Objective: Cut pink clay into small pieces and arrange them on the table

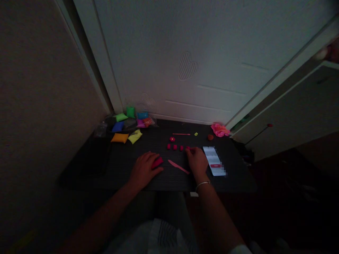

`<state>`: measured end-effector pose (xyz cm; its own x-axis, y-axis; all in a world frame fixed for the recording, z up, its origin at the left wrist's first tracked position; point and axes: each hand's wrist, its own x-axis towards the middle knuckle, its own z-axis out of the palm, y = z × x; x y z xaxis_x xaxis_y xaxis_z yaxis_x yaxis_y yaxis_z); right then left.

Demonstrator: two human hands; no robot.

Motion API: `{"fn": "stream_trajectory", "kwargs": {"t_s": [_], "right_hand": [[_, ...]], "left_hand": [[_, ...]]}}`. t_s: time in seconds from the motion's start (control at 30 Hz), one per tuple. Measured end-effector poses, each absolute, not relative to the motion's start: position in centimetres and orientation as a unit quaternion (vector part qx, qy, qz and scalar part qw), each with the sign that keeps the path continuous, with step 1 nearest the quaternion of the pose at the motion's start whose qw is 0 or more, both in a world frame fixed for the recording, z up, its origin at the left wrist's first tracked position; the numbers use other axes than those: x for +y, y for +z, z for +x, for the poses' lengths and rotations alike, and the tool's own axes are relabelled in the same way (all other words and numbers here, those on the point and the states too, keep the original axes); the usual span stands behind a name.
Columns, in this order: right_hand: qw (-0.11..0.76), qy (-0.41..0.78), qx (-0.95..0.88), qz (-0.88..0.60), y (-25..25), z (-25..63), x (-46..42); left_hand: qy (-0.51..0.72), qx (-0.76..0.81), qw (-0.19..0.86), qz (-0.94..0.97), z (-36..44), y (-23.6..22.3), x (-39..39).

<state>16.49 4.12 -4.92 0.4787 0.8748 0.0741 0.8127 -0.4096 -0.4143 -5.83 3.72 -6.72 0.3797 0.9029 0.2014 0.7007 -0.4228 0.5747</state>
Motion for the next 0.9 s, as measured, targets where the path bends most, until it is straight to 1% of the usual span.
{"fn": "stream_trajectory", "kwargs": {"t_s": [0.13, 0.27, 0.33, 0.43, 0.57, 0.63, 0.8, 0.9], "right_hand": [[0.166, 0.08, -0.519, -0.834, -5.3, 16.5, 4.3], [0.153, 0.088, -0.529, -0.83, -4.9, 17.3, 4.2], [0.143, 0.08, -0.567, -0.807, -4.4, 17.9, 4.4], [0.091, 0.07, -0.64, -0.76, -3.5, 18.9, 5.0], [0.035, 0.091, -0.687, -0.72, -2.9, 19.8, 6.2], [0.031, 0.112, -0.701, -0.704, -3.0, 20.2, 6.7], [0.079, 0.159, -0.7, -0.692, -3.9, 20.7, 7.2], [0.088, 0.17, -0.691, -0.697, -4.2, 20.7, 7.2]], "left_hand": [[0.238, 0.492, 0.179, 0.818, -5.9, -7.6, 3.8], [0.247, 0.494, 0.185, 0.813, -5.9, -7.7, 3.8], [0.246, 0.491, 0.189, 0.814, -5.9, -7.6, 3.8], [0.243, 0.491, 0.185, 0.816, -5.9, -7.4, 3.8], [0.244, 0.491, 0.186, 0.816, -5.9, -7.5, 3.8], [0.248, 0.489, 0.189, 0.815, -5.9, -7.6, 3.8], [0.242, 0.492, 0.178, 0.817, -5.9, -7.6, 3.8], [0.234, 0.49, 0.173, 0.822, -5.9, -7.5, 3.8]]}}
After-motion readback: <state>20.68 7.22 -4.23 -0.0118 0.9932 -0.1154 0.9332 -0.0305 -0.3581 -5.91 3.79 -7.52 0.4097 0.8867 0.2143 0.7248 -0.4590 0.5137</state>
